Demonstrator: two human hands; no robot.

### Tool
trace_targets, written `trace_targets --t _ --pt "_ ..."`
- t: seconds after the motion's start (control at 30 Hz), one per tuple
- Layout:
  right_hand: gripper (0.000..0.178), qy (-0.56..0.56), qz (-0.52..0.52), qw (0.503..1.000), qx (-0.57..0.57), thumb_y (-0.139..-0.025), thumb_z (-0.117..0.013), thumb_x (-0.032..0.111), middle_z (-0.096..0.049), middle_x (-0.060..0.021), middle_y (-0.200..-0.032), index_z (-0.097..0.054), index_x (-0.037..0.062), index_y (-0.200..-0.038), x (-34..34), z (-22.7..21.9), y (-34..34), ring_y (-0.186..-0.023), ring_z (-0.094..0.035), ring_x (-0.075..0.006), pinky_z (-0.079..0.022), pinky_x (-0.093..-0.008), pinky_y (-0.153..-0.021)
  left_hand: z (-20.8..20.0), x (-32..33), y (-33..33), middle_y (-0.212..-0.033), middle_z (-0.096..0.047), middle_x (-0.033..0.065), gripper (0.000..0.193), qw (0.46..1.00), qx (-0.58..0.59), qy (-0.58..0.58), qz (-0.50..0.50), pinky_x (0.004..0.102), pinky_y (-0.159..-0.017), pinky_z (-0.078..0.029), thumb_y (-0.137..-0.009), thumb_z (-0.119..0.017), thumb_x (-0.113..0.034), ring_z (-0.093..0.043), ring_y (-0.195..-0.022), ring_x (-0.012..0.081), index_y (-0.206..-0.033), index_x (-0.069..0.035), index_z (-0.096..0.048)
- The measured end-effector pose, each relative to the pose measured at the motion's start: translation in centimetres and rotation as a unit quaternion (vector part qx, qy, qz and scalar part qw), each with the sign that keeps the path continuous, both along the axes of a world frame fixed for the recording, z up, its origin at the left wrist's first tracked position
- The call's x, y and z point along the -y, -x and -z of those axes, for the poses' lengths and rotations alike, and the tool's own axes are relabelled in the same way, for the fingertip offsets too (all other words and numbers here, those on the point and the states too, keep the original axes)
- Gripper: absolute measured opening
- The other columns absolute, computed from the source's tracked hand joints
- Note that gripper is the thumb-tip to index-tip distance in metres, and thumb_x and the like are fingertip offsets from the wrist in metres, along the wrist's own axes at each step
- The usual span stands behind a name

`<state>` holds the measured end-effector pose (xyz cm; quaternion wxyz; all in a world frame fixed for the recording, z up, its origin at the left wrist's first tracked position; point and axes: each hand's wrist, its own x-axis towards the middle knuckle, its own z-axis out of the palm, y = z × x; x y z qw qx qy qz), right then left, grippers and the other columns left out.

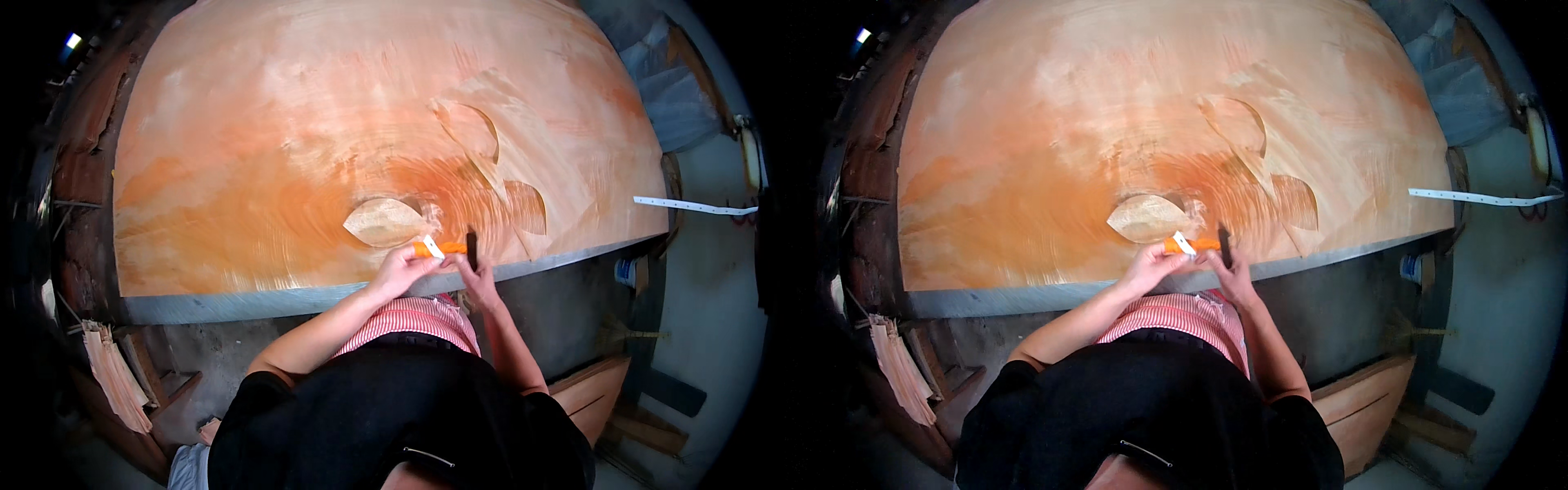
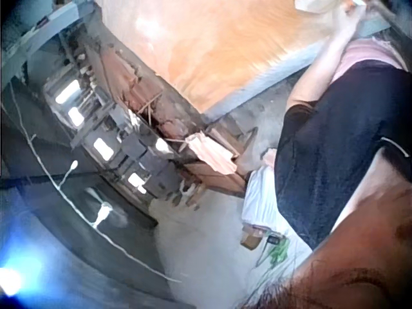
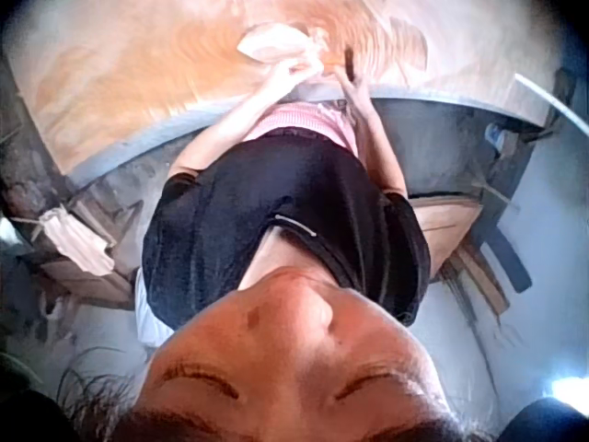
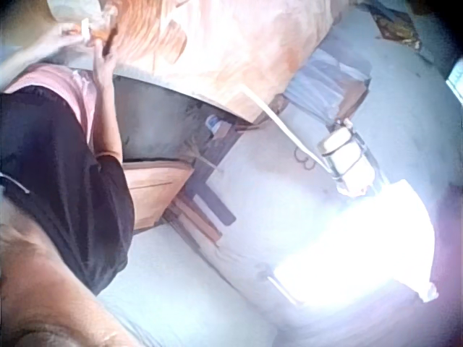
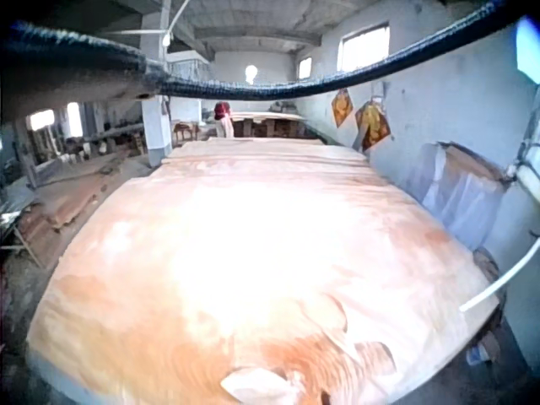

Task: The person uses a long, curved metal blade to cut and shape a large, thin sheet of wood veneer on a metal workbench. They repeatedly position the blade, press down to cut along curved lines, and peel away the resulting strips of veneer. The person also lifts and repositions the veneer sheet to access different areas for cutting.

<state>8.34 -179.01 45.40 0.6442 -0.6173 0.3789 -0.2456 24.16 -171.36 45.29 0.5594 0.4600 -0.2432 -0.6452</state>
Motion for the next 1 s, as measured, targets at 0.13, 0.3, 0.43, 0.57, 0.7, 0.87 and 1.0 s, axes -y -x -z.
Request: trace_targets --t 0.13,0.3,0.43,0.57,0.7,0.87,1.0 --pt "0.023 -0.014 -0.008 0.987 -0.16 -0.074 -0.063 0.014 -0.051 0.0023 -0.067 -0.053 -0.0011 -0.088 -1.9 -0.1 1.3 -0.056 -0.039 -0.0041 -0.033 -0.0188 -0.05 1.0 0.1 0.0 -0.09 -0.057 0.0028 0.025 0.996 -0.003 -0.06 0.068 0.0212 -0.074 -0.041 -0.081 -0.055 -0.019 -0.052 -0.082 0.0075 -0.096 0.001 -0.055" --pt "0.027 -0.02 0.118 0.991 -0.052 -0.074 -0.063 0.014 -0.053 0.0009 -0.069 -0.051 -0.0022 -0.092 -2.1 0.9 2.0 -0.057 -0.043 -0.0042 -0.035 -0.0184 -0.05 2.3 -1.0 1.0 -0.095 -0.055 0.0005 0.027 0.99 0.016 -0.047 0.13 0.0221 -0.078 -0.039 -0.084 -0.05 -0.022 -0.049 -0.087 0.0065 -0.101 -0.001 -0.054" --pt "0.02 -0.071 0.042 0.996 -0.021 -0.077 -0.058 0.011 -0.055 -0.0012 -0.065 -0.05 -0.0031 -0.089 -1.8 1.4 3.6 -0.058 -0.049 -0.0059 -0.04 -0.0196 -0.053 -0.3 0.0 1.3 -0.097 -0.055 0.0033 0.029 0.991 -0.051 -0.026 0.123 0.0238 -0.078 -0.039 -0.084 -0.049 -0.024 -0.049 -0.088 0.0089 -0.101 -0.001 -0.053" --pt "0.012 -0.096 0.019 0.987 -0.127 -0.078 -0.056 0.011 -0.054 -0.0007 -0.057 -0.053 -0.0009 -0.08 -1.6 1.4 3.4 -0.054 -0.047 -0.0054 -0.038 -0.0205 -0.049 1.2 0.9 0.0 -0.096 -0.055 0.0104 0.034 0.97 0.211 0.066 0.098 0.0272 -0.077 -0.04 -0.082 -0.051 -0.027 -0.052 -0.086 0.0173 -0.101 0.0 -0.052" --pt "0.015 -0.135 -0.027 0.974 -0.18 -0.079 -0.055 0.014 -0.053 -0.0005 -0.054 -0.053 0.0002 -0.076 -1.1 1.8 3.5 -0.049 -0.045 -0.0055 -0.035 -0.0213 -0.045 3.0 0.7 -1.0 -0.111 -0.045 0.0178 0.049 0.777 0.615 0.099 0.089 0.036 -0.082 -0.039 -0.071 -0.061 -0.028 -0.047 -0.094 0.0301 -0.109 -0.001 -0.047" --pt "0.018 -0.176 0.009 0.967 -0.184 -0.08 -0.054 0.018 -0.053 -0.0006 -0.054 -0.055 0.0012 -0.072 -0.2 2.1 3.1 -0.045 -0.044 -0.0062 -0.033 -0.0207 -0.04 4.9 1.6 -1.6 -0.122 -0.035 0.019 0.06 0.705 0.696 0.092 0.099 0.0384 -0.09 -0.032 -0.068 -0.062 -0.029 -0.039 -0.106 0.0331 -0.114 0.002 -0.04" --pt "0.022 -0.165 0.053 0.983 -0.053 -0.081 -0.053 0.017 -0.045 0.0015 -0.049 -0.051 0.004 -0.064 1.5 1.4 0.9 -0.04 -0.036 -0.0034 -0.025 -0.0179 -0.035 7.5 2.3 -1.0 -0.124 -0.033 0.0189 0.062 0.686 0.699 0.147 0.142 0.04 -0.098 -0.024 -0.069 -0.06 -0.035 -0.029 -0.117 0.031 -0.115 0.002 -0.04"
